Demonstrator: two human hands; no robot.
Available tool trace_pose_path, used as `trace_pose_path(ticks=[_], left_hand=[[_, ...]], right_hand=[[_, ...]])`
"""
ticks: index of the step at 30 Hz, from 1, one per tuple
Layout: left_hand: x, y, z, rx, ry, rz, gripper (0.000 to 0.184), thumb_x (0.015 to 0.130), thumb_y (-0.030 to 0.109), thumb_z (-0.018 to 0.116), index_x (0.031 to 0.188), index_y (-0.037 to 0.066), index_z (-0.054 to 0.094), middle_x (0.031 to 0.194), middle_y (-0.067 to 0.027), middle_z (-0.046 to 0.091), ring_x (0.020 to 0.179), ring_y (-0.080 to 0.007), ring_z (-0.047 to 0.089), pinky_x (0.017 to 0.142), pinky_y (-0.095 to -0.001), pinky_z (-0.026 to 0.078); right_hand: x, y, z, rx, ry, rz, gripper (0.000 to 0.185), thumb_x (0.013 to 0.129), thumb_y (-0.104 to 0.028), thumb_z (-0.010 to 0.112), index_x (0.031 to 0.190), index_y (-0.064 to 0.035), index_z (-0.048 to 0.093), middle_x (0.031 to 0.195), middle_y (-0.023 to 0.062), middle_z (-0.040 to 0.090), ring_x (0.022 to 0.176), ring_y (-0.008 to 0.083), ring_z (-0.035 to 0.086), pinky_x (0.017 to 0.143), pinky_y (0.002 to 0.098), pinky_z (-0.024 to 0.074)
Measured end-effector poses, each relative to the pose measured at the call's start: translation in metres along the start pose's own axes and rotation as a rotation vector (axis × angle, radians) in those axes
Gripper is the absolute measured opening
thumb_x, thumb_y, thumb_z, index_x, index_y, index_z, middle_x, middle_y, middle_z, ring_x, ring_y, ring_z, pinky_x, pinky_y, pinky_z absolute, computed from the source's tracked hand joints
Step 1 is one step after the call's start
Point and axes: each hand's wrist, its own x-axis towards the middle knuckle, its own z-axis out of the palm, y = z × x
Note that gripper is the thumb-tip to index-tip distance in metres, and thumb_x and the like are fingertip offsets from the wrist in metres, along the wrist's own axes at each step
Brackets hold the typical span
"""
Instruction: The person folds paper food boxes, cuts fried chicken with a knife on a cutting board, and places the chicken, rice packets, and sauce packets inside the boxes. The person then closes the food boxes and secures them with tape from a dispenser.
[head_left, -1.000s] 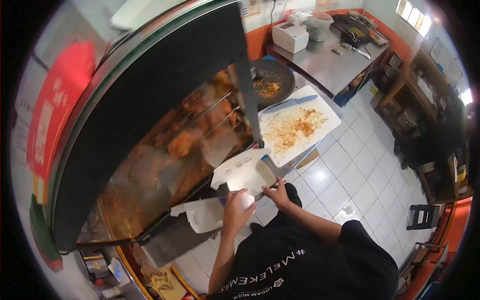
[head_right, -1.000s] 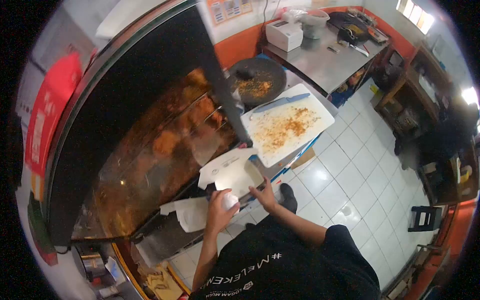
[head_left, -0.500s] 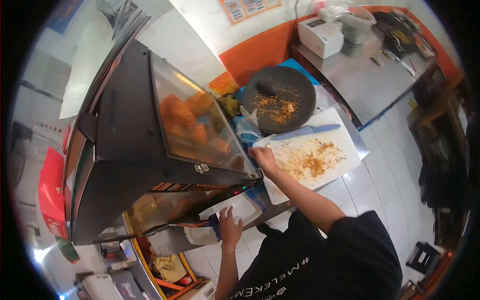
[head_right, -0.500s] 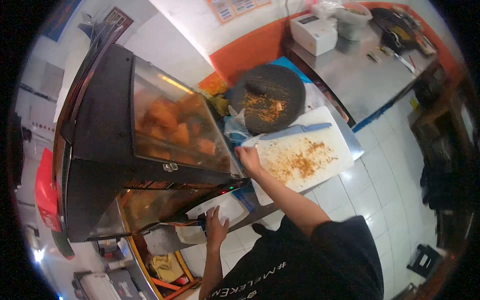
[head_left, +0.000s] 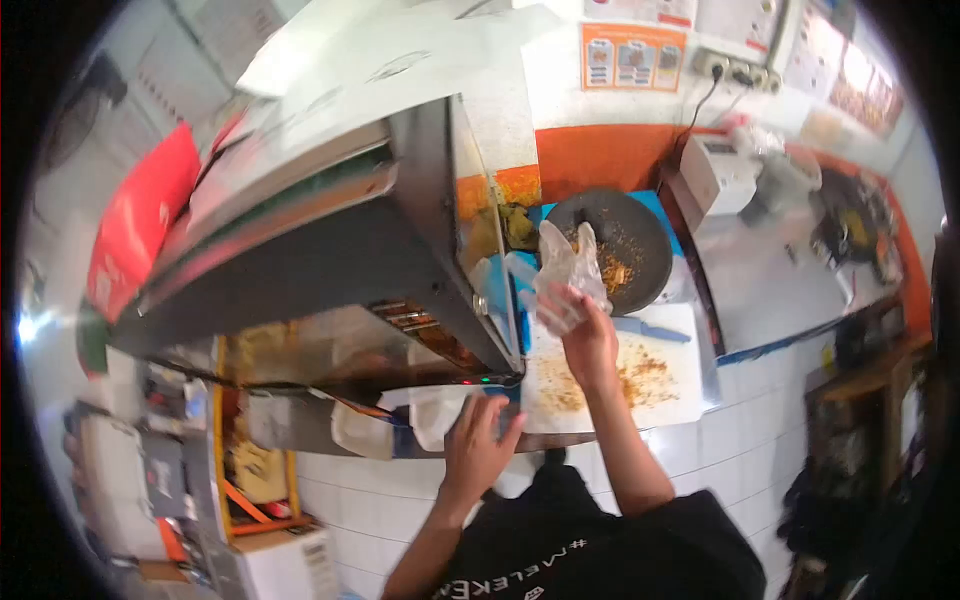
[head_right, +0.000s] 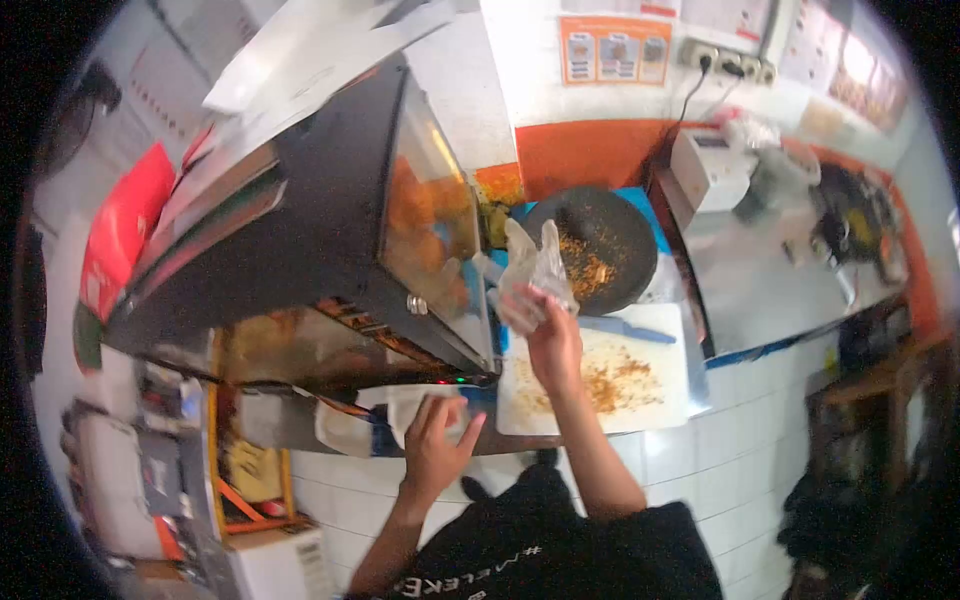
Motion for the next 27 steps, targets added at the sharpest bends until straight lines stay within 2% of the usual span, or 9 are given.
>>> trace_pose_path(ticks=[3,6,10,13,17,18,21,22,27], left_hand=[[0.039,0.041,0.008,-0.049,0.16,0.262,0.032,0.084,0.017,0.082,0.105,0.004,0.062,0.099,-0.0111,0.061,0.083,-0.029,0.069,0.07,-0.0377,0.056],[0.048,0.049,0.021,-0.109,0.243,0.441,0.027,0.081,0.009,0.08,0.103,0.004,0.066,0.098,-0.01,0.063,0.08,-0.0285,0.069,0.066,-0.0377,0.056],[0.019,0.059,0.011,-0.152,0.223,0.49,0.026,0.08,0.003,0.076,0.106,0.004,0.071,0.096,-0.008,0.065,0.078,-0.0252,0.069,0.067,-0.0366,0.057],[-0.014,0.059,0.002,-0.169,0.166,0.545,0.03,0.081,0.003,0.075,0.111,0.004,0.071,0.097,-0.0078,0.065,0.08,-0.0244,0.069,0.067,-0.036,0.057],[-0.038,0.035,-0.031,-0.124,0.217,0.528,0.027,0.083,0.003,0.074,0.109,0.004,0.071,0.096,-0.0084,0.066,0.083,-0.026,0.069,0.069,-0.0381,0.058],[-0.041,0.02,-0.037,-0.102,0.225,0.507,0.026,0.083,0.003,0.073,0.109,0.004,0.071,0.096,-0.0086,0.066,0.083,-0.0265,0.069,0.069,-0.0384,0.058],[-0.061,-0.009,-0.065,-0.094,0.185,0.434,0.022,0.084,0.003,0.072,0.106,0.003,0.07,0.094,-0.0093,0.066,0.083,-0.0279,0.069,0.07,-0.0382,0.058],[-0.069,-0.016,-0.07,-0.099,0.197,0.415,0.022,0.084,0.003,0.072,0.106,0.004,0.07,0.093,-0.0093,0.066,0.082,-0.028,0.069,0.07,-0.0381,0.058],[-0.095,-0.035,-0.098,-0.054,0.185,0.473,0.025,0.083,0.003,0.072,0.108,0.003,0.07,0.091,-0.0071,0.066,0.082,-0.0246,0.07,0.072,-0.0369,0.058]], right_hand=[[-0.071,-0.043,0.052,-0.033,-0.087,0.03,0.048,0.108,-0.035,0.045,0.141,-0.0014,0.054,0.15,0.0238,0.05,0.136,0.0449,0.05,0.115,0.0574,0.0381],[-0.114,-0.057,0.062,-0.053,-0.197,-0.027,0.051,0.107,-0.032,0.048,0.143,0.0043,0.052,0.149,0.0238,0.051,0.138,0.0417,0.05,0.115,0.0536,0.0386],[-0.146,-0.062,0.054,-0.853,-0.099,-0.226,0.05,0.094,0.001,0.049,0.143,0.0052,0.052,0.147,0.0213,0.055,0.137,0.0335,0.052,0.114,0.0436,0.0394],[-0.163,-0.046,0.064,-1.342,-0.118,-0.544,0.047,0.094,0.003,0.051,0.141,0.0047,0.053,0.138,0.0231,0.059,0.13,0.0362,0.057,0.109,0.0449,0.0419],[-0.174,-0.022,0.093,-1.935,-0.297,-0.614,0.054,0.09,-0.008,0.062,0.141,0.0029,0.052,0.141,0.0281,0.052,0.131,0.0439,0.051,0.108,0.051,0.0409],[-0.172,-0.005,0.093,-2.02,-0.334,-0.612,0.06,0.085,-0.015,0.065,0.141,0.0019,0.053,0.146,0.0279,0.046,0.136,0.045,0.045,0.112,0.057,0.0348],[-0.183,0.025,0.131,-2.045,-0.398,-0.613,0.057,0.086,-0.019,0.065,0.138,0.0014,0.056,0.147,0.0273,0.044,0.139,0.0452,0.041,0.117,0.0612,0.0268],[-0.183,0.031,0.139,-2.03,-0.474,-0.576,0.059,0.086,-0.027,0.064,0.139,-0.002,0.056,0.148,0.0273,0.042,0.141,0.0457,0.038,0.118,0.0679,0.0179],[-0.192,0.075,0.158,-2.16,-0.491,-0.445,0.067,0.09,-0.04,0.065,0.15,-0.0143,0.051,0.158,0.0208,0.036,0.146,0.0444,0.033,0.116,0.0754,0.0084]])
